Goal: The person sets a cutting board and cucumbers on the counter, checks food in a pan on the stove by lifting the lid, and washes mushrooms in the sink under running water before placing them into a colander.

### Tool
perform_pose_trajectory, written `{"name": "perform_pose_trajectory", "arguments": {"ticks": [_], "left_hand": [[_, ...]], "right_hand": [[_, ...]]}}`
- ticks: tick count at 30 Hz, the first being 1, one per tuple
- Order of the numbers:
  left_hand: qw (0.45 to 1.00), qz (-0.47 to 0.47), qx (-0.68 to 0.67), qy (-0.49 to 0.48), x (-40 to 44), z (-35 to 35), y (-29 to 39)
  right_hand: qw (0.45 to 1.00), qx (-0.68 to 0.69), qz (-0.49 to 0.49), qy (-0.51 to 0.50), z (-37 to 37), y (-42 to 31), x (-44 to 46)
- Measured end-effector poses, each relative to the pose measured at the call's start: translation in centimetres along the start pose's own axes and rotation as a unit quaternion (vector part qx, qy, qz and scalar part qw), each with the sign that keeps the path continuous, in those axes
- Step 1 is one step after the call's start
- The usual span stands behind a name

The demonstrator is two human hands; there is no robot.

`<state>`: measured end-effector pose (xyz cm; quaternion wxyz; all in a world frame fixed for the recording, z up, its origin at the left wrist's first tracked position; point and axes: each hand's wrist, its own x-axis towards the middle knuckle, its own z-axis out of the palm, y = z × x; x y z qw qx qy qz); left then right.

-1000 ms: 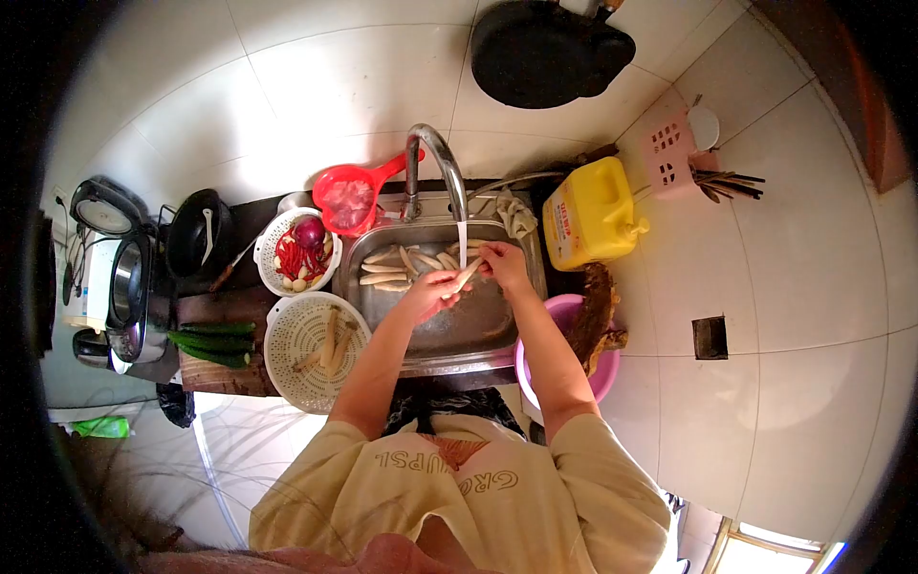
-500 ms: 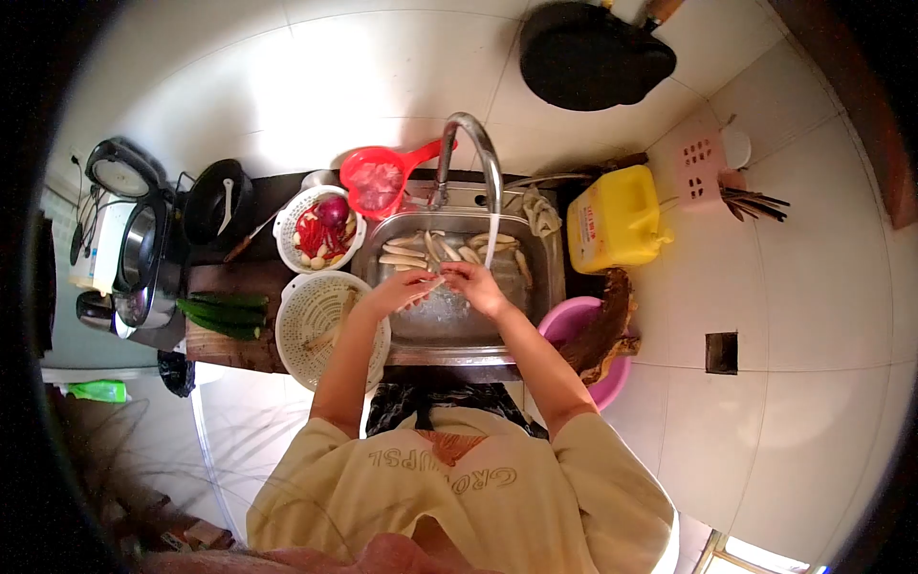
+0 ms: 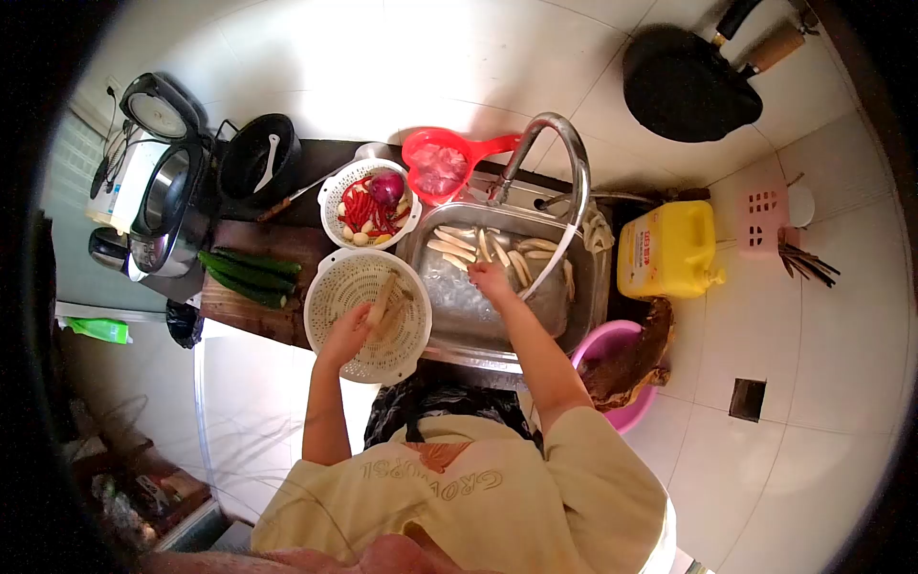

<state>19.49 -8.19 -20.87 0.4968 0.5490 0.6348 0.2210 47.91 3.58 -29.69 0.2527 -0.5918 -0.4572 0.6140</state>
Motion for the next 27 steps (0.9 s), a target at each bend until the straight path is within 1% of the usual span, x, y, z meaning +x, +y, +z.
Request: {"name": "perform_pose_trajectory", "arguments": {"ticks": [1,2,3,4,5,7,8,9,10,11,12,13,14,15,16,17,18,19,20,21,22,24,25,26,27], "left_hand": [[0.997,-0.003,0.032,0.075,-0.1,0.0,0.0],[0.997,-0.004,0.027,0.078,-0.1,-0.3,0.5],[0.992,0.043,0.021,0.113,-0.4,-0.6,1.3],[0.985,0.09,0.016,0.148,-0.5,-0.9,2.1],[0.984,0.089,0.012,0.152,-0.4,-1.1,2.8],[0.984,0.067,-0.082,0.142,-0.5,-1.0,3.7],[0.984,0.066,-0.083,0.146,0.0,-0.5,3.3],[0.98,0.083,-0.12,0.138,0.4,0.1,2.8],[0.974,0.1,-0.156,0.129,0.7,0.8,2.6],[0.975,0.097,-0.156,0.128,0.9,1.3,2.9],[0.973,0.097,-0.182,0.101,1.2,2.0,3.6],[0.97,0.099,-0.209,0.072,1.7,2.7,4.5],[0.971,0.102,-0.208,0.067,2.5,3.5,5.4],[0.972,0.08,-0.217,0.045,3.4,4.7,6.3],[0.972,0.059,-0.226,0.019,4.5,6.2,7.1],[0.976,0.099,-0.185,0.06,6.5,9.0,6.7],[0.975,0.139,-0.144,0.101,8.2,11.3,6.7],[0.975,0.147,-0.142,0.088,8.6,12.1,8.7],[0.953,0.137,-0.271,-0.015,9.0,13.0,10.8],[0.905,0.119,-0.391,-0.117,9.3,13.9,12.4],[0.905,0.121,-0.387,-0.129,9.5,14.7,13.4],[0.865,0.07,-0.458,-0.193,9.8,16.5,14.8],[0.865,0.071,-0.454,-0.204,10.4,17.6,14.8],[0.869,0.042,-0.46,-0.179,11.0,18.9,14.6],[0.872,0.015,-0.465,-0.152,11.3,19.4,15.6]], "right_hand": [[0.994,-0.109,-0.007,0.005,-0.1,2.0,1.6],[0.994,-0.114,-0.007,0.003,0.1,3.5,3.3],[0.964,-0.255,-0.077,0.02,0.8,4.8,4.8],[0.909,-0.389,-0.148,0.037,1.5,4.9,5.6],[0.907,-0.393,-0.15,0.034,2.3,5.0,6.3],[0.856,-0.5,-0.04,0.126,4.3,4.1,5.7],[0.83,-0.542,-0.037,0.127,5.0,3.5,5.0],[0.83,-0.542,-0.039,0.124,5.2,4.5,5.3],[0.841,-0.534,-0.051,0.069,5.3,6.8,6.2],[0.851,-0.522,-0.059,0.015,5.5,9.0,6.7],[0.889,-0.446,-0.097,0.026,5.4,10.6,6.6],[0.891,-0.444,-0.094,0.029,5.0,8.7,5.0],[0.982,-0.188,-0.015,-0.001,4.1,6.6,3.0],[0.994,0.085,0.06,-0.029,3.3,3.5,0.5],[0.986,0.158,0.042,-0.033,2.1,1.4,-1.6],[0.986,0.162,0.039,-0.021,0.7,-0.5,-3.7],[0.975,0.217,0.038,-0.027,-0.5,-2.2,-5.6],[0.961,0.272,0.035,-0.031,-1.5,-3.4,-7.2],[0.961,0.276,0.03,-0.016,-2.5,-4.2,-8.5],[0.959,0.284,0.016,-0.015,-3.3,-4.8,-9.6],[0.956,0.292,0.003,-0.014,-3.9,-5.3,-10.6],[0.948,0.317,0.008,0.012,-4.9,-6.3,-12.3],[0.941,0.337,0.016,0.029,-5.5,-6.6,-12.8],[0.944,0.328,0.034,0.029,-6.0,-6.2,-12.9],[0.941,0.335,0.008,0.036,-5.9,-6.4,-12.8]]}}
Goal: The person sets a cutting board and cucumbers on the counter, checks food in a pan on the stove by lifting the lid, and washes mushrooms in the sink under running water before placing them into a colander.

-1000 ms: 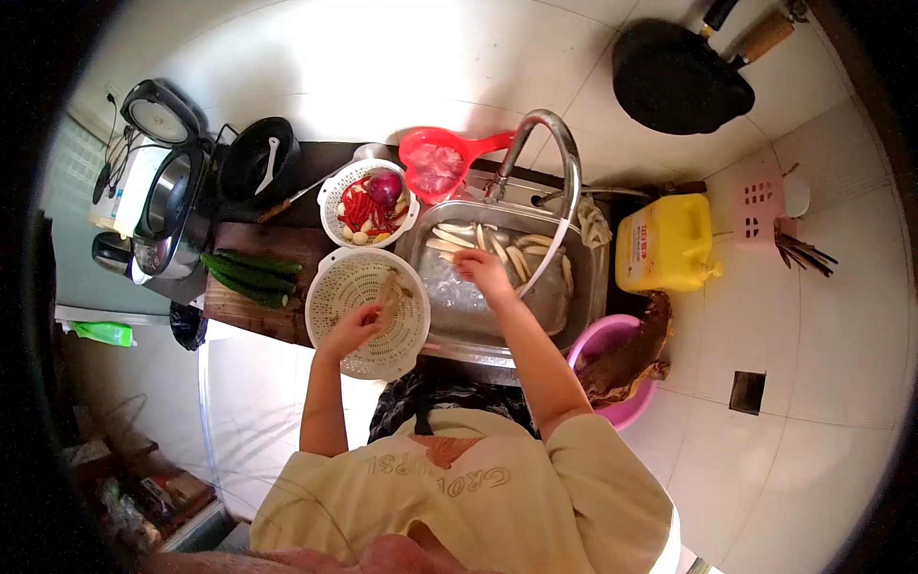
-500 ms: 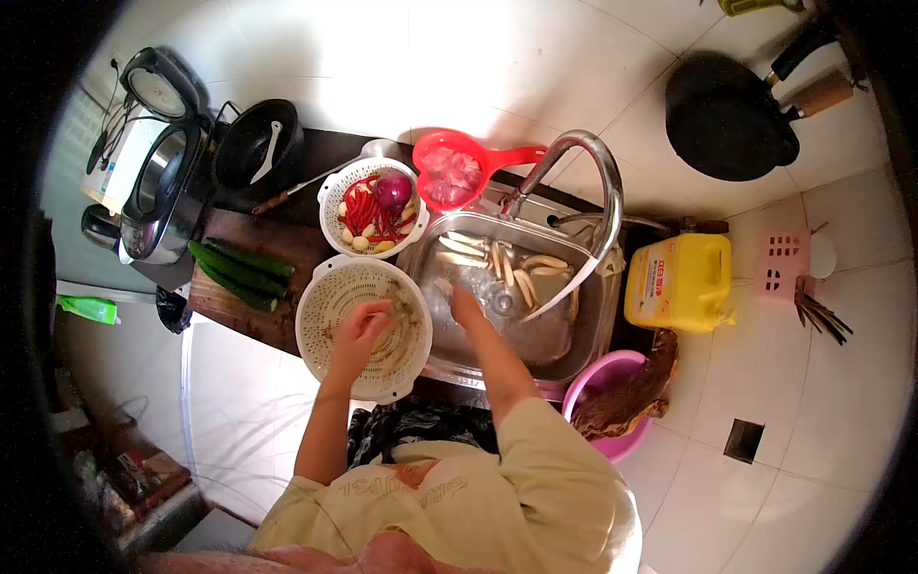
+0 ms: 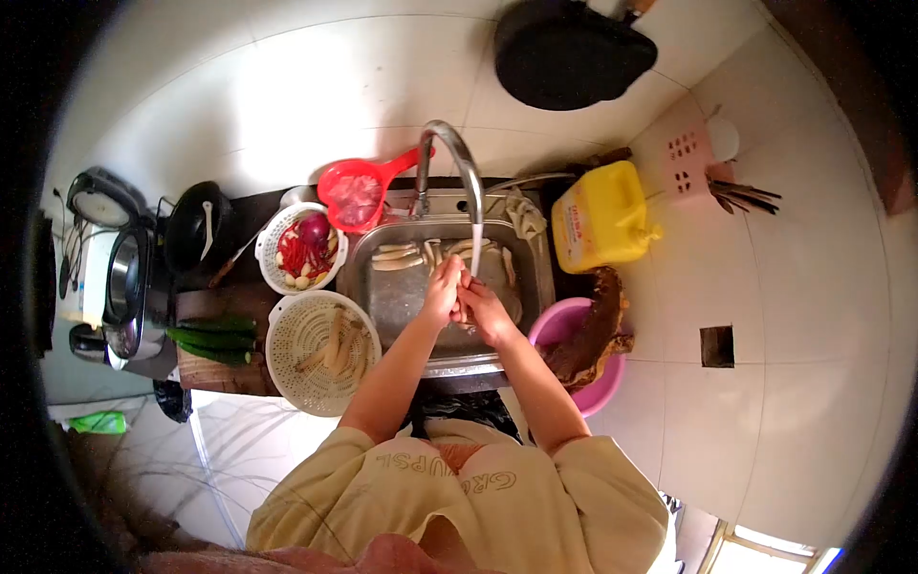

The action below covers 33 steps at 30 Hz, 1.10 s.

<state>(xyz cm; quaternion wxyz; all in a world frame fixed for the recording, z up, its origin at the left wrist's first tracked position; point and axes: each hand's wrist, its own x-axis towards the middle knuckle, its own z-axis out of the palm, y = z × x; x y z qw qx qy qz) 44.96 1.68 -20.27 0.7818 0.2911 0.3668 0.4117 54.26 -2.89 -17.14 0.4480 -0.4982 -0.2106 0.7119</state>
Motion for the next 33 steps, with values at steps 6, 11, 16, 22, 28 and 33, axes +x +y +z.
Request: {"name": "perform_pose_trajectory", "arguments": {"ticks": [6,11,16,22,28,33], "left_hand": [[0.997,-0.066,-0.046,-0.018,2.2,2.6,0.9],[0.995,-0.035,-0.086,-0.032,3.4,1.9,-0.6],[0.995,-0.016,-0.097,-0.01,3.1,0.5,-0.2],[0.99,-0.074,0.096,-0.066,-1.0,-1.7,2.8],[0.951,-0.051,0.272,-0.136,-0.4,-1.0,2.7],[0.968,-0.064,0.234,-0.07,0.7,-0.8,1.8]], "right_hand": [[0.99,-0.088,-0.071,0.086,-1.5,-2.1,1.7],[0.999,0.009,-0.016,0.029,-2.6,-2.3,2.0],[0.999,0.05,-0.001,-0.013,-3.0,-2.9,1.4],[0.983,-0.17,-0.062,0.024,-5.2,-4.7,4.2],[0.972,-0.204,0.094,-0.064,-2.7,-6.0,3.6],[0.992,-0.045,0.024,-0.116,-3.6,-5.5,5.0]]}}
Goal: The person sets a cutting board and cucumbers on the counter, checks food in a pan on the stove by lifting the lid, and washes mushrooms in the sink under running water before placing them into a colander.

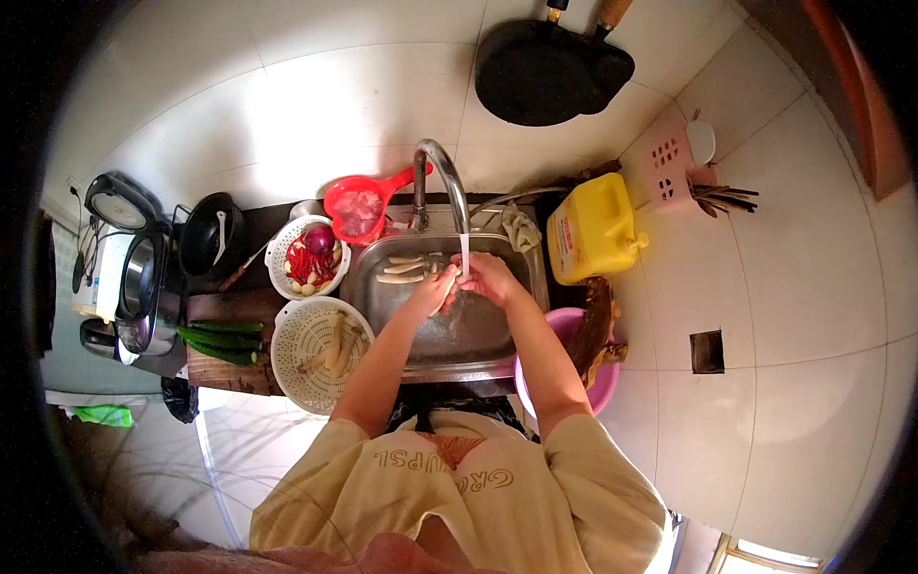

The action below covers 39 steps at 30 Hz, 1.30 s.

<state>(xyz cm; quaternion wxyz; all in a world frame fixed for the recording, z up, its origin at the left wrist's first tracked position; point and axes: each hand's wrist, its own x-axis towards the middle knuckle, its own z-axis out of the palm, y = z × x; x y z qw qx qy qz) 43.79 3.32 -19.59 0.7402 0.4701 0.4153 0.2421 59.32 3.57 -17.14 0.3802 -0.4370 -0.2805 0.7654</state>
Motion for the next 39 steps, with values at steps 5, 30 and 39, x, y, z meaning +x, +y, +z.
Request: {"name": "perform_pose_trajectory", "arguments": {"ticks": [5,30,39], "left_hand": [[0.996,0.036,-0.059,-0.05,-0.4,1.0,0.7],[0.993,0.041,-0.054,-0.096,-0.6,0.7,0.7],[0.986,-0.057,-0.111,-0.11,2.1,0.6,-0.3]], "right_hand": [[0.996,-0.057,-0.058,0.037,0.1,0.3,-0.6],[0.996,0.07,-0.052,0.034,-1.0,0.6,-1.4],[0.993,-0.014,-0.087,0.075,0.2,0.2,-1.7]]}}
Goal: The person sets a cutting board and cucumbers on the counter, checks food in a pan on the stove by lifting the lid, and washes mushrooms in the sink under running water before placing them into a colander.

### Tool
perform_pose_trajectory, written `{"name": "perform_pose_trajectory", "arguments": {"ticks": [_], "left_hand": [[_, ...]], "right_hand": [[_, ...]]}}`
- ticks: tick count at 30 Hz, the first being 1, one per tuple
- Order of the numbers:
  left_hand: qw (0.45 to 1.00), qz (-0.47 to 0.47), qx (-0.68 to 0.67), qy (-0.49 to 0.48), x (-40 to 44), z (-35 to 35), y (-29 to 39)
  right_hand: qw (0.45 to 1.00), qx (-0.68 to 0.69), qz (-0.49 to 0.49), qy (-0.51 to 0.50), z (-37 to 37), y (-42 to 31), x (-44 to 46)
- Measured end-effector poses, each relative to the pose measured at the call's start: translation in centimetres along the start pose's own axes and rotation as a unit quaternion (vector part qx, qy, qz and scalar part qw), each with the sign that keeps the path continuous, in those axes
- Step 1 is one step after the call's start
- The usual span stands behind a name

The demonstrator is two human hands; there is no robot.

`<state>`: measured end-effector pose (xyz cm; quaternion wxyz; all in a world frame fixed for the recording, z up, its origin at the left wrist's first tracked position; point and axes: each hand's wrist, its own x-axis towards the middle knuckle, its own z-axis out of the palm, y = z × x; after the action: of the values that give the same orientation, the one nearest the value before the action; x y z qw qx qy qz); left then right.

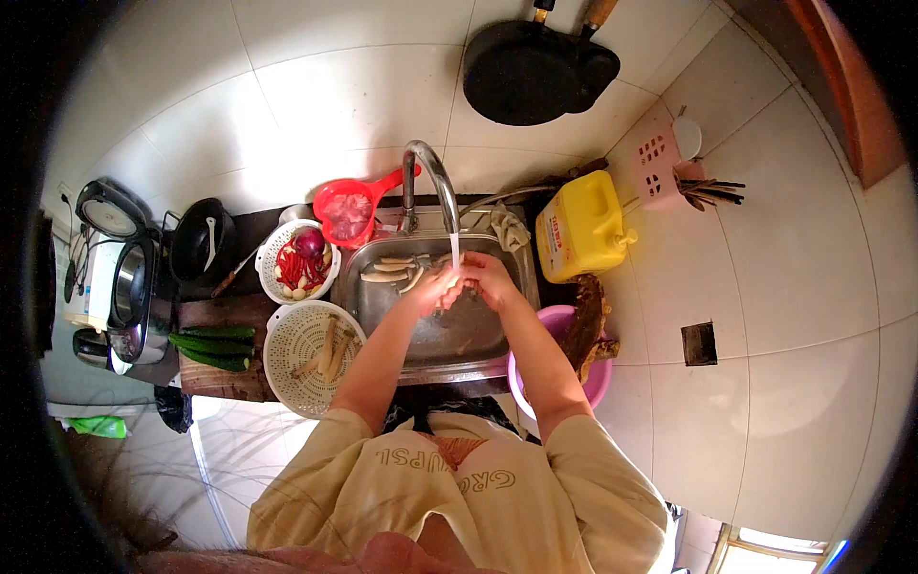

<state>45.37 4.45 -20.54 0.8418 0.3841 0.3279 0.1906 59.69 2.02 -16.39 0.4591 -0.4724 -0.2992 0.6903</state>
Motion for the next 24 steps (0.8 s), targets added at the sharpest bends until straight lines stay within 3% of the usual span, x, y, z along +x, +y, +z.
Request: {"name": "perform_pose_trajectory", "arguments": {"ticks": [3,5,6,8,10,11,13,14,16,18,22,24], "left_hand": [[0.994,0.068,-0.078,0.027,-0.2,1.1,0.8],[0.984,0.015,-0.155,-0.089,-0.4,0.2,1.0],[0.984,0.012,-0.154,-0.089,-0.1,0.1,0.7],[0.961,0.029,-0.267,-0.071,0.9,0.0,0.3],[0.959,0.016,-0.279,-0.04,1.6,0.1,1.0],[0.957,0.017,-0.287,0.029,1.9,0.0,1.3],[0.952,0.019,-0.279,0.125,2.1,-0.5,2.0],[0.951,0.009,-0.293,0.1,2.5,-1.6,2.4],[0.944,0.029,-0.31,0.105,1.8,-2.2,3.7],[0.943,0.055,-0.319,0.079,1.9,-3.1,3.9],[0.931,0.079,-0.35,0.064,2.1,-4.1,4.5],[0.906,0.093,-0.408,0.063,2.5,-4.0,4.4]], "right_hand": [[0.996,0.046,-0.021,0.072,-1.4,0.7,0.9],[0.995,0.055,-0.007,0.08,-0.9,1.4,0.9],[0.994,0.062,0.005,0.089,-0.7,1.8,0.9],[0.995,0.068,0.002,0.076,-0.6,2.7,1.4],[0.986,0.08,-0.043,0.143,0.9,2.1,1.1],[0.985,0.081,-0.042,0.144,1.0,2.4,1.0],[0.965,-0.116,-0.145,0.183,1.0,3.5,0.5],[0.965,-0.116,-0.143,0.185,1.2,4.0,-0.4],[0.95,-0.289,-0.118,-0.023,3.9,3.2,-4.5],[0.933,-0.31,-0.136,-0.126,6.4,3.0,-7.1],[0.924,-0.296,-0.194,-0.144,9.1,3.7,-8.7],[0.981,-0.102,-0.128,-0.103,9.5,5.0,-8.6]]}}
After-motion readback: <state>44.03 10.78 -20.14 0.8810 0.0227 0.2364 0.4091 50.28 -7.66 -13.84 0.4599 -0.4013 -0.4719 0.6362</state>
